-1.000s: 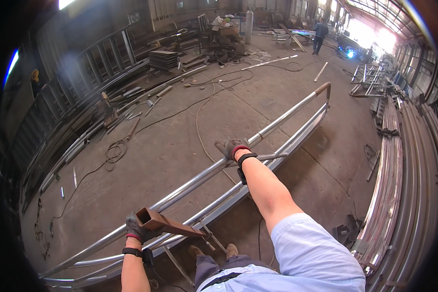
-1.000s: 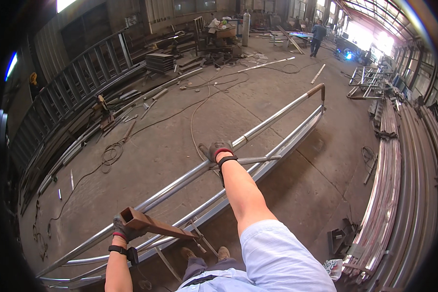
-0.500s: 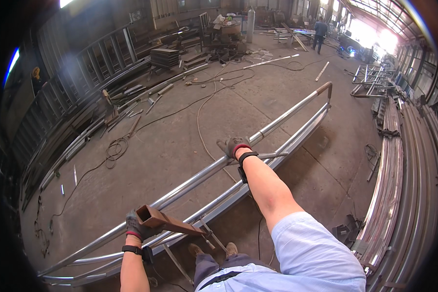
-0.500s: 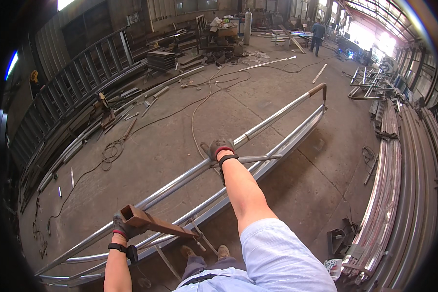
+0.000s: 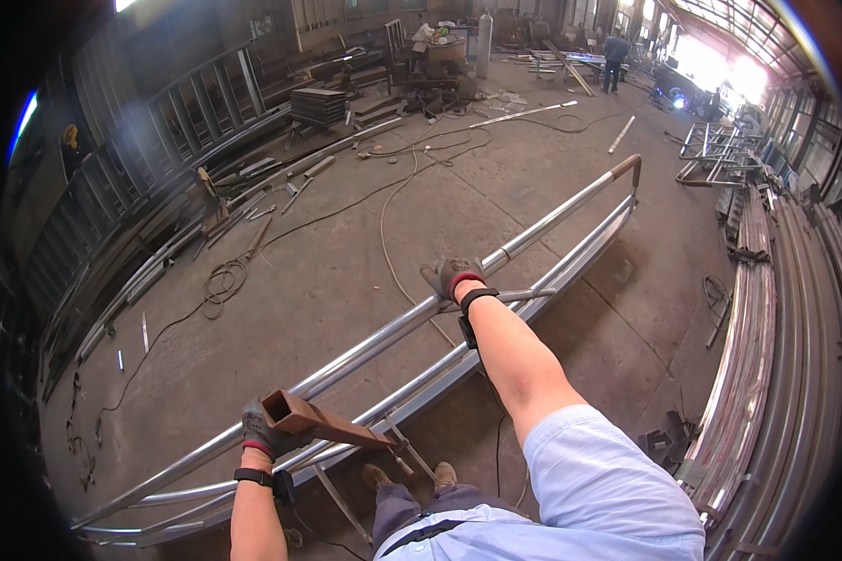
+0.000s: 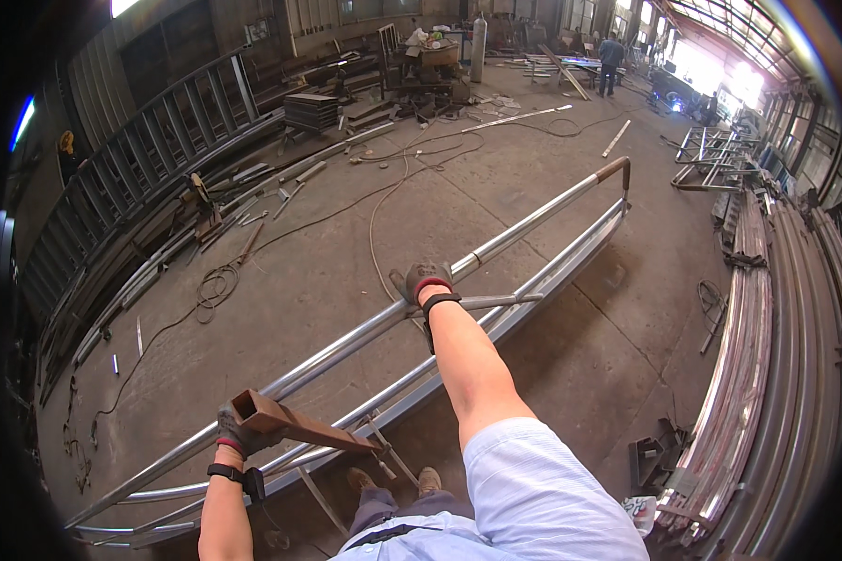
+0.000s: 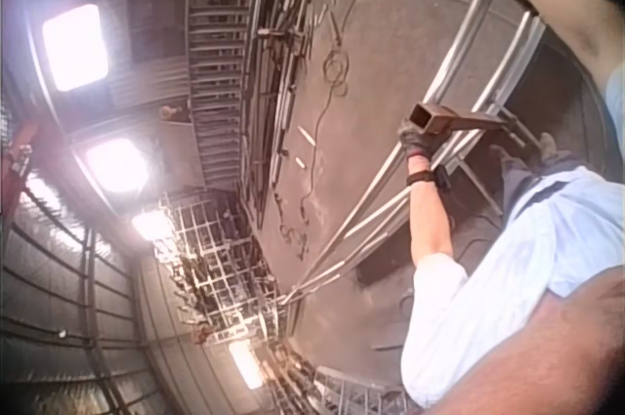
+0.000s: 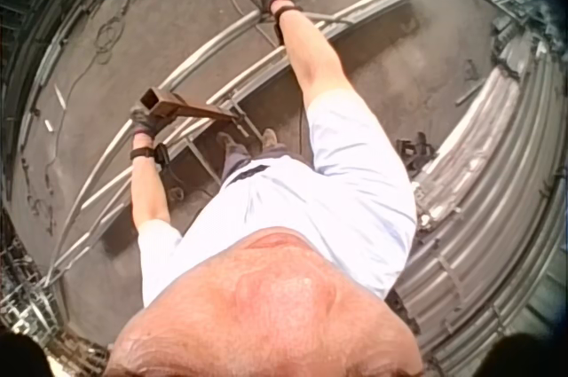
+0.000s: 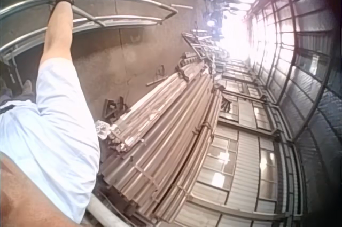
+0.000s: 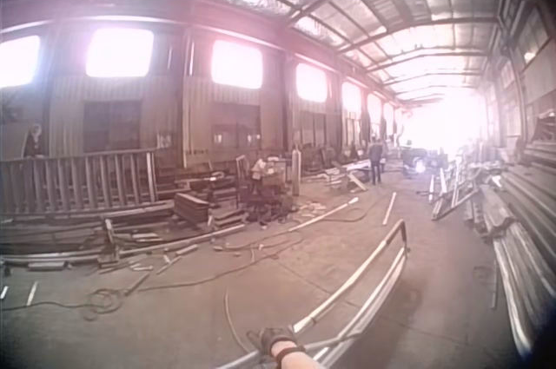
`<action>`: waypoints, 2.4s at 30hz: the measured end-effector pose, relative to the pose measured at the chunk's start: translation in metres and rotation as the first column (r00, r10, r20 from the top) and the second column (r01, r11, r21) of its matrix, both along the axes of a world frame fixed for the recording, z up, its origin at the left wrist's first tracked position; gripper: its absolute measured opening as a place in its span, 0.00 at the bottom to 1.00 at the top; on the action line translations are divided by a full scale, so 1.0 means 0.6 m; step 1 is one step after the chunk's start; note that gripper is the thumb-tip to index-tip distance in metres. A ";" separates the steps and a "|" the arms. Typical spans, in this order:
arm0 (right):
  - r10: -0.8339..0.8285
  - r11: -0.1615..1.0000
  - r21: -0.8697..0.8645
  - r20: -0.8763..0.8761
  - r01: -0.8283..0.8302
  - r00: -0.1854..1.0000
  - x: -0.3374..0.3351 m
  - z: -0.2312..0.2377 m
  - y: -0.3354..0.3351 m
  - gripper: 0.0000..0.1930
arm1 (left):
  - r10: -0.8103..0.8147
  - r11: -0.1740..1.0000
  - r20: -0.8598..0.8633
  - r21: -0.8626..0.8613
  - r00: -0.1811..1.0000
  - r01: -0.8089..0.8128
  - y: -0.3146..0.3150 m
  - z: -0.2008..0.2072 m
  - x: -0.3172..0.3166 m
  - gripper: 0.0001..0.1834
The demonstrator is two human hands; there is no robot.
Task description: A person in a metal fabrication workshop is inspecting a curved stainless steel pipe assembly, checking welds and alignment by hand.
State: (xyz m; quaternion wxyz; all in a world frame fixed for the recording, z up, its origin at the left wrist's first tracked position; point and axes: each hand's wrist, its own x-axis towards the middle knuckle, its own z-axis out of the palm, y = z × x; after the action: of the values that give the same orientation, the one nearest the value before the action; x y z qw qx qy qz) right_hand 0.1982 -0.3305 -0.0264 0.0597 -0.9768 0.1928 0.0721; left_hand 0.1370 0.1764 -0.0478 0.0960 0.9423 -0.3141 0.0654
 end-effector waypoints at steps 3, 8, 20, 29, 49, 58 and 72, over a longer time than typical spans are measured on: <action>-0.026 0.999 0.032 0.006 0.026 1.000 -0.006 0.001 -0.003 0.35 | -0.006 1.000 -0.031 -0.001 0.999 0.006 -0.002 0.001 0.004 0.37; -0.028 0.997 0.074 0.013 0.027 1.000 -0.001 0.003 0.006 0.37 | 0.088 0.986 -0.094 -0.135 0.992 -0.100 0.027 -0.038 0.016 0.38; -0.027 0.998 0.066 0.074 0.023 0.997 -0.006 0.013 0.011 0.33 | 0.108 0.994 -0.227 0.047 0.968 -0.100 0.027 -0.036 0.011 0.34; -0.063 0.995 0.081 0.038 0.060 0.997 -0.020 0.037 0.014 0.32 | 0.072 0.993 -0.147 0.106 0.987 -0.057 0.031 -0.046 0.016 0.34; -0.064 0.994 0.095 0.064 0.058 0.996 -0.020 0.031 0.014 0.31 | 0.073 0.988 -0.157 0.143 0.985 -0.051 0.029 -0.041 0.013 0.37; -0.055 0.994 0.099 0.051 0.049 0.997 -0.020 0.034 0.014 0.31 | 0.070 0.990 -0.131 0.131 0.989 -0.053 0.041 -0.051 0.019 0.37; -0.069 0.994 0.094 0.056 0.063 0.996 -0.021 0.037 0.019 0.29 | 0.067 0.994 -0.182 -0.076 0.981 -0.082 0.015 -0.027 0.007 0.45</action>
State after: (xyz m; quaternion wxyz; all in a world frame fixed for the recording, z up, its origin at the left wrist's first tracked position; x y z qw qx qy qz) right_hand 0.1856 -0.3189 -0.0044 0.1126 -0.9678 0.2196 0.0498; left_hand 0.1411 0.1855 -0.0638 0.1604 0.9506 -0.2656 -0.0032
